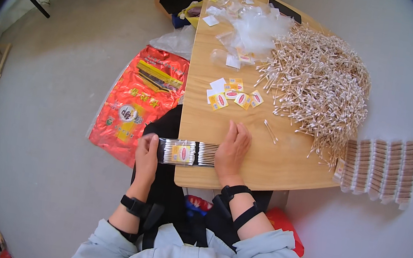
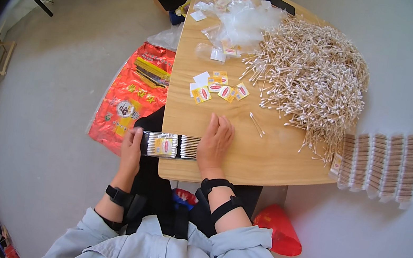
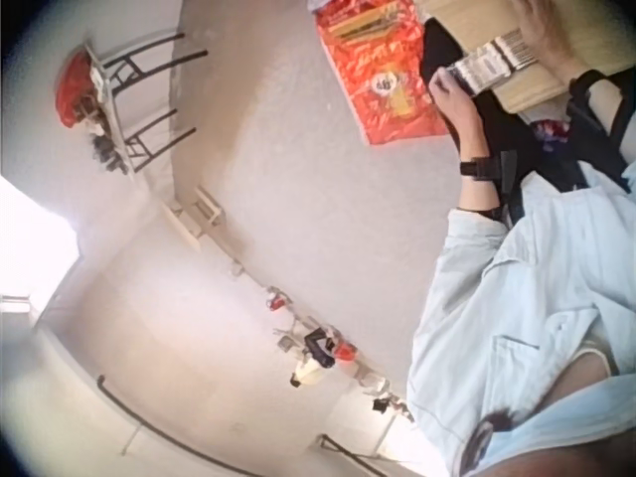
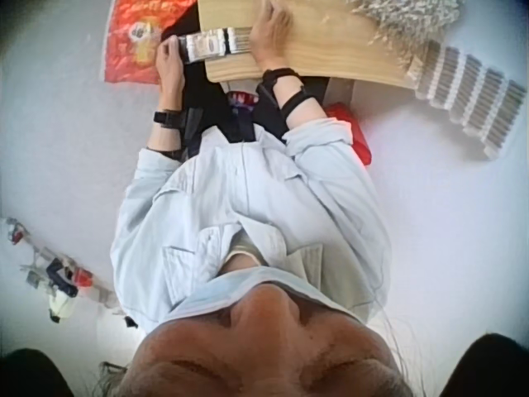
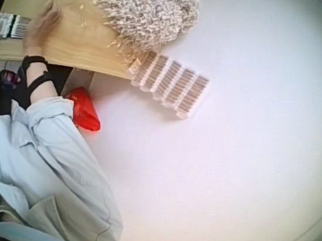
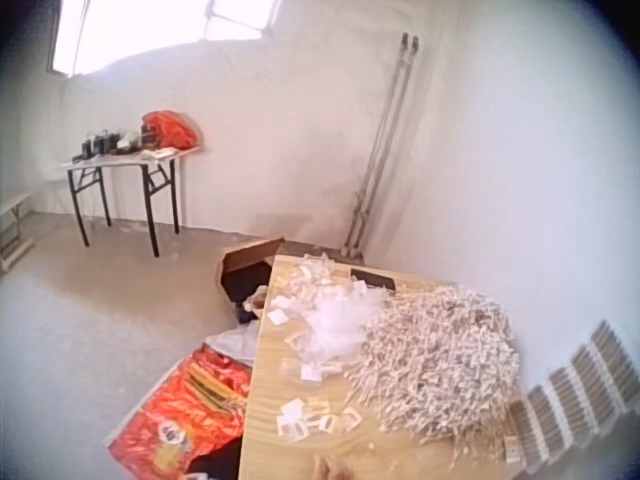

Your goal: Count, align, and package cotton swabs into small plastic bags.

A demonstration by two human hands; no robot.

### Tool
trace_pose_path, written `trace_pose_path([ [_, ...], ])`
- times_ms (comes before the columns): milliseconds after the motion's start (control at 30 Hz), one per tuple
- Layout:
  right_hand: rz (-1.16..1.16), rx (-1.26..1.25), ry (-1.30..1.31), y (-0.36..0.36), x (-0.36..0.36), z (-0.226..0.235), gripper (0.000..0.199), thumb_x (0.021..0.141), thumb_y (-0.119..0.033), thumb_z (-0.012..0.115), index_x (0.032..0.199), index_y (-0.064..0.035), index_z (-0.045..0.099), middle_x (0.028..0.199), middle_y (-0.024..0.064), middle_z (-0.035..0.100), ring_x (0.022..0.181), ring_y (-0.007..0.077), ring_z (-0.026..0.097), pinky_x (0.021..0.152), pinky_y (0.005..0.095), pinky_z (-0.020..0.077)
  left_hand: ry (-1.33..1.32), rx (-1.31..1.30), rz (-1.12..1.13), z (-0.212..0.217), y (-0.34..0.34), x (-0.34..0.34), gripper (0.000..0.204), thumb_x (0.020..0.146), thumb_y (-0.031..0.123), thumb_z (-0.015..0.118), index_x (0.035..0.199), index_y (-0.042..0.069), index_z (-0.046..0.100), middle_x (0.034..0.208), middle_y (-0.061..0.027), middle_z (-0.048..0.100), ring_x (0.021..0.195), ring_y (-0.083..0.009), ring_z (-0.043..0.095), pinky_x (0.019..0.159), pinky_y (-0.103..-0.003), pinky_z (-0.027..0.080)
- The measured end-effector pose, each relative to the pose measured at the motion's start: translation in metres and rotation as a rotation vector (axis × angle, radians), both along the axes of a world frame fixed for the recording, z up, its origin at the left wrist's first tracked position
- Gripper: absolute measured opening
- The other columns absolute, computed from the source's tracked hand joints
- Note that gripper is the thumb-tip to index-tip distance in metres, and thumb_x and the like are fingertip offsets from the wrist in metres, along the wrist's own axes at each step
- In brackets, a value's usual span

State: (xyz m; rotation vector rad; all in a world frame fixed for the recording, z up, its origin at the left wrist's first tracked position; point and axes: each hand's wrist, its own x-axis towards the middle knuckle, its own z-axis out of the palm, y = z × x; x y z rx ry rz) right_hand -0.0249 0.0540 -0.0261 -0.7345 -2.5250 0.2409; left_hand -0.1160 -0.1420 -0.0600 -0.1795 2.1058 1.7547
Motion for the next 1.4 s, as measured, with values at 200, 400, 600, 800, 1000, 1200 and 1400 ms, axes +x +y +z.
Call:
trace_pose_path([
  [200, -0.011, 0.006, -0.011, 0.006, 0.003, -0.005, 0.042, 0.086, -0.001, 0.049, 0.128, 0.0004, 0.047, 0.118, 0.0158, 0.046, 0.120, 0.0334, 0.044, 0.107, 0.0477, 0.0318, -0.212, 0.220, 0.021, -0.008, 0.018, 0.001, 0.032, 0.096, 0.029, 0.061, 0.078, 0.003, 0.060, 0.073, 0.0045, 0.053, 0.068, -0.0031, 0.043, 0.061, -0.023, 0.037],
  [400, -0.008, 0.003, -0.010, 0.005, 0.002, -0.003, 0.044, 0.084, 0.001, 0.048, 0.128, 0.0007, 0.046, 0.117, 0.0163, 0.047, 0.119, 0.0344, 0.044, 0.106, 0.0482, 0.0322, -0.152, 0.299, 0.021, -0.016, 0.023, 0.003, 0.034, 0.095, 0.026, 0.064, 0.069, 0.004, 0.058, 0.065, 0.0068, 0.048, 0.061, -0.0019, 0.038, 0.054, -0.022, 0.033],
  [600, -0.020, 0.006, -0.004, 0.003, -0.001, -0.005, 0.044, 0.084, 0.000, 0.048, 0.128, 0.0011, 0.046, 0.117, 0.0168, 0.047, 0.118, 0.0347, 0.044, 0.105, 0.0481, 0.0334, -0.138, 0.298, 0.021, -0.029, 0.022, 0.004, 0.031, 0.096, 0.026, 0.062, 0.072, 0.007, 0.057, 0.067, 0.0043, 0.054, 0.060, -0.0026, 0.046, 0.056, -0.022, 0.039],
  [800, -0.006, -0.003, -0.014, -0.002, -0.004, -0.002, 0.044, 0.084, -0.001, 0.048, 0.128, 0.0012, 0.046, 0.117, 0.0166, 0.048, 0.118, 0.0344, 0.045, 0.105, 0.0476, 0.0335, -0.114, 0.289, 0.054, -0.020, 0.025, 0.007, 0.033, 0.095, 0.026, 0.064, 0.073, 0.001, 0.060, 0.067, 0.0041, 0.054, 0.063, -0.0021, 0.044, 0.057, -0.021, 0.037],
  [1000, 0.029, -0.015, -0.008, -0.010, -0.009, -0.005, 0.043, 0.085, -0.002, 0.048, 0.128, 0.0007, 0.047, 0.118, 0.0162, 0.048, 0.119, 0.0337, 0.045, 0.106, 0.0474, 0.0332, -0.095, 0.267, 0.058, -0.024, 0.024, 0.007, 0.031, 0.095, 0.025, 0.063, 0.073, 0.004, 0.059, 0.067, 0.0040, 0.054, 0.061, -0.0022, 0.045, 0.055, -0.021, 0.037],
  [1200, 0.052, -0.021, -0.010, -0.021, -0.017, -0.006, 0.041, 0.085, -0.004, 0.048, 0.126, 0.0005, 0.048, 0.118, 0.0158, 0.048, 0.120, 0.0330, 0.045, 0.106, 0.0476, 0.0336, -0.050, 0.210, 0.058, -0.012, 0.024, 0.006, 0.030, 0.095, 0.024, 0.064, 0.072, 0.004, 0.059, 0.067, 0.0043, 0.054, 0.060, -0.0020, 0.045, 0.055, -0.021, 0.037],
  [1400, 0.085, -0.099, 0.017, -0.028, -0.025, -0.008, 0.040, 0.085, -0.004, 0.049, 0.125, -0.0013, 0.048, 0.117, 0.0163, 0.048, 0.120, 0.0342, 0.045, 0.105, 0.0464, 0.0350, 0.044, 0.187, 0.062, -0.001, 0.027, 0.008, 0.031, 0.093, 0.023, 0.067, 0.071, 0.002, 0.059, 0.064, 0.0068, 0.048, 0.060, -0.0016, 0.038, 0.053, -0.022, 0.032],
])
